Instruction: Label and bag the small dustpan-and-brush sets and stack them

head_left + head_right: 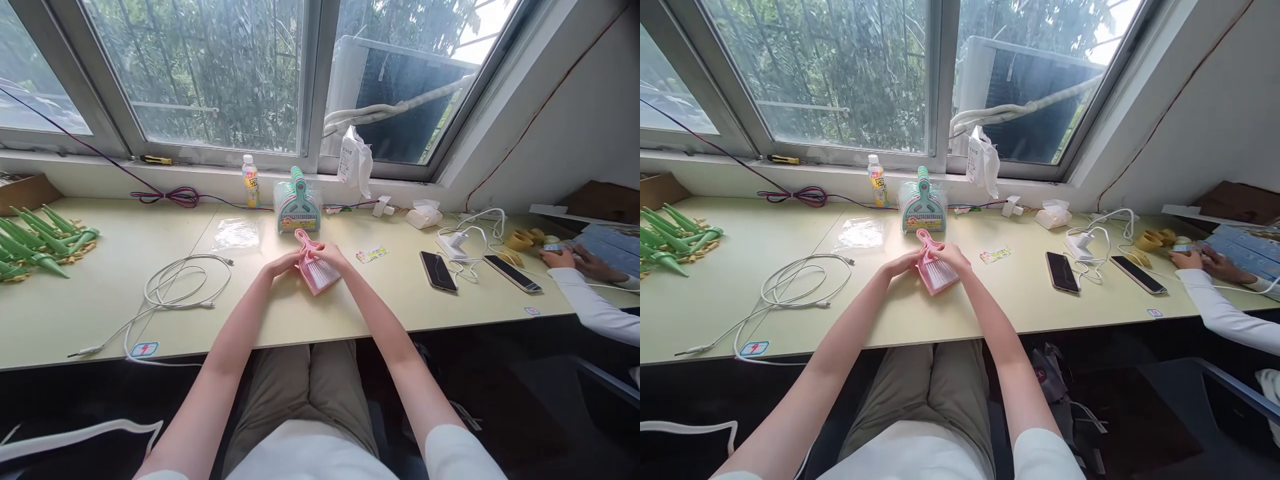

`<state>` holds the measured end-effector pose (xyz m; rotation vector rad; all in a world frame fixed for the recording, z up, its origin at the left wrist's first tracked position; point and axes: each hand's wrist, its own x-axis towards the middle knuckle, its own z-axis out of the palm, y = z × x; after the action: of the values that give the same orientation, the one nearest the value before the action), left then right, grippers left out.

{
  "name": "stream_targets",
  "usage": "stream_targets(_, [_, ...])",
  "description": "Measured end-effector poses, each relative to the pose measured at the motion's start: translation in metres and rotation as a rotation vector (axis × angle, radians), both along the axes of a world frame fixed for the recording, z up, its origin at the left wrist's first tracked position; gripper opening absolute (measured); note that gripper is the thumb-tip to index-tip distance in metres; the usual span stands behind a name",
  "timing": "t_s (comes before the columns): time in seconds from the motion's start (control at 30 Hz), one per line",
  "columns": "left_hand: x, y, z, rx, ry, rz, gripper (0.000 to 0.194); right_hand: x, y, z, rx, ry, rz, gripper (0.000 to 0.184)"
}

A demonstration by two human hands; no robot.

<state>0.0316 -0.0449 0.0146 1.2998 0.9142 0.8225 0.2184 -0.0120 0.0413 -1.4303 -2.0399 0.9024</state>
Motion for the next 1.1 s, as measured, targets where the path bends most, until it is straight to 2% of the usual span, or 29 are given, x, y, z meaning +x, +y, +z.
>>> stream_targets(0.07, [0.004, -0.003, 0.004, 0.032, 0.000, -0.055, 0.067, 0.006, -0.001, 0.001, -0.014, 0.067, -0.026, 0.022])
stream_targets(0.13, [0.005, -0.004, 0.005, 0.030, -0.011, -0.065, 0.065, 0.013, -0.002, 0.010, -0.060, 0.159, -0.033, 0.022])
stream_targets(0.23, [-0.001, -0.003, 0.002, -0.022, -0.063, 0.054, 0.061, 0.033, 0.000, 0.035, -0.171, 0.407, 0.006, 0.025])
stream_targets(0.3, [-0.007, 0.000, 0.001, -0.028, -0.091, 0.160, 0.054, 0.054, 0.002, 0.055, -0.161, 0.512, 0.030, 0.024])
stream_targets(0.37, [-0.012, 0.003, 0.000, 0.000, -0.057, 0.223, 0.045, 0.079, 0.003, 0.072, -0.086, 0.483, 0.037, 0.024])
stream_targets(0.47, [-0.013, 0.011, -0.003, 0.070, 0.128, 0.287, 0.032, 0.109, 0.001, 0.082, 0.007, 0.175, -0.022, 0.026])
stream_targets(0.53, [-0.010, 0.015, -0.006, 0.142, 0.286, 0.341, 0.029, 0.120, -0.002, 0.077, 0.093, -0.156, -0.130, 0.025])
stream_targets(0.6, [-0.007, 0.018, -0.009, 0.243, 0.434, 0.394, 0.032, 0.123, -0.005, 0.065, 0.156, -0.474, -0.223, 0.021])
stream_targets(0.7, [-0.006, 0.016, -0.011, 0.379, 0.577, 0.450, 0.034, 0.124, -0.007, 0.040, 0.149, -0.741, -0.283, 0.019])
stream_targets(0.87, [-0.008, 0.007, -0.008, 0.418, 0.638, 0.488, 0.030, 0.128, -0.005, 0.010, 0.139, -0.771, -0.301, 0.023])
stream_targets(1.0, [-0.010, 0.006, -0.007, 0.414, 0.700, 0.481, 0.043, 0.129, -0.002, 0.004, 0.136, -0.752, -0.339, 0.024])
stream_targets(1.1, [-0.013, 0.007, -0.008, 0.424, 0.788, 0.534, 0.043, 0.133, -0.001, 0.005, 0.139, -0.736, -0.364, 0.025])
